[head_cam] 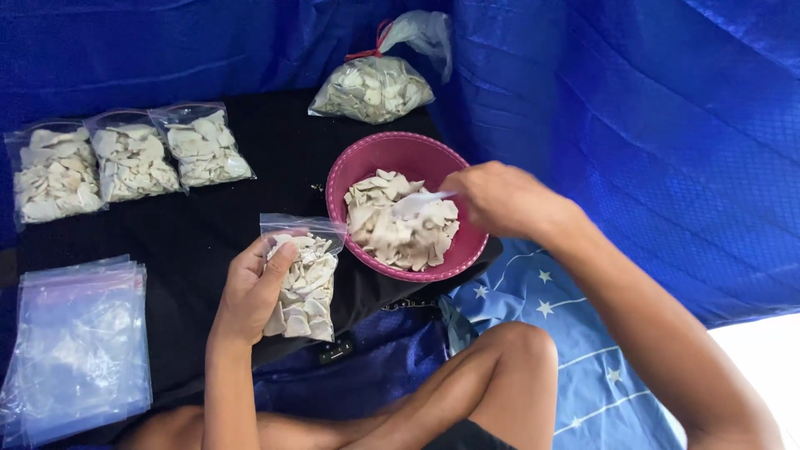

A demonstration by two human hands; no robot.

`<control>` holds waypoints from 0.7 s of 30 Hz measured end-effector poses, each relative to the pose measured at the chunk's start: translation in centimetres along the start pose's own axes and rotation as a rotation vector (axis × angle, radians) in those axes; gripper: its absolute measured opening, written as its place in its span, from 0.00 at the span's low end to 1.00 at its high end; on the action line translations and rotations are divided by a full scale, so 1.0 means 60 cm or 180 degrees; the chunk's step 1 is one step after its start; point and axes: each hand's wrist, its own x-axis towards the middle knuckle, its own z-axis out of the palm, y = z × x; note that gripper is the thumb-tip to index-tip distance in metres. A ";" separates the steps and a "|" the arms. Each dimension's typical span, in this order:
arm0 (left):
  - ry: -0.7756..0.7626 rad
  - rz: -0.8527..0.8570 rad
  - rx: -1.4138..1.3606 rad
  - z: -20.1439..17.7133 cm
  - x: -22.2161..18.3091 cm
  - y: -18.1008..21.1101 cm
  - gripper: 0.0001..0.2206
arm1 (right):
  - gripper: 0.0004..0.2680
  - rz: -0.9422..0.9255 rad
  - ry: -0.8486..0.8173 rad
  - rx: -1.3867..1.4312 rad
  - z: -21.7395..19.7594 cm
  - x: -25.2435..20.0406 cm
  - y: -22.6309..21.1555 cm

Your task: A person is manually packing small white food items from a bowl into plastic bags using a spoon.

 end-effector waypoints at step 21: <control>0.0076 0.0022 -0.0096 0.002 -0.003 -0.010 0.11 | 0.15 0.0635 -0.0140 0.0791 0.015 -0.007 -0.014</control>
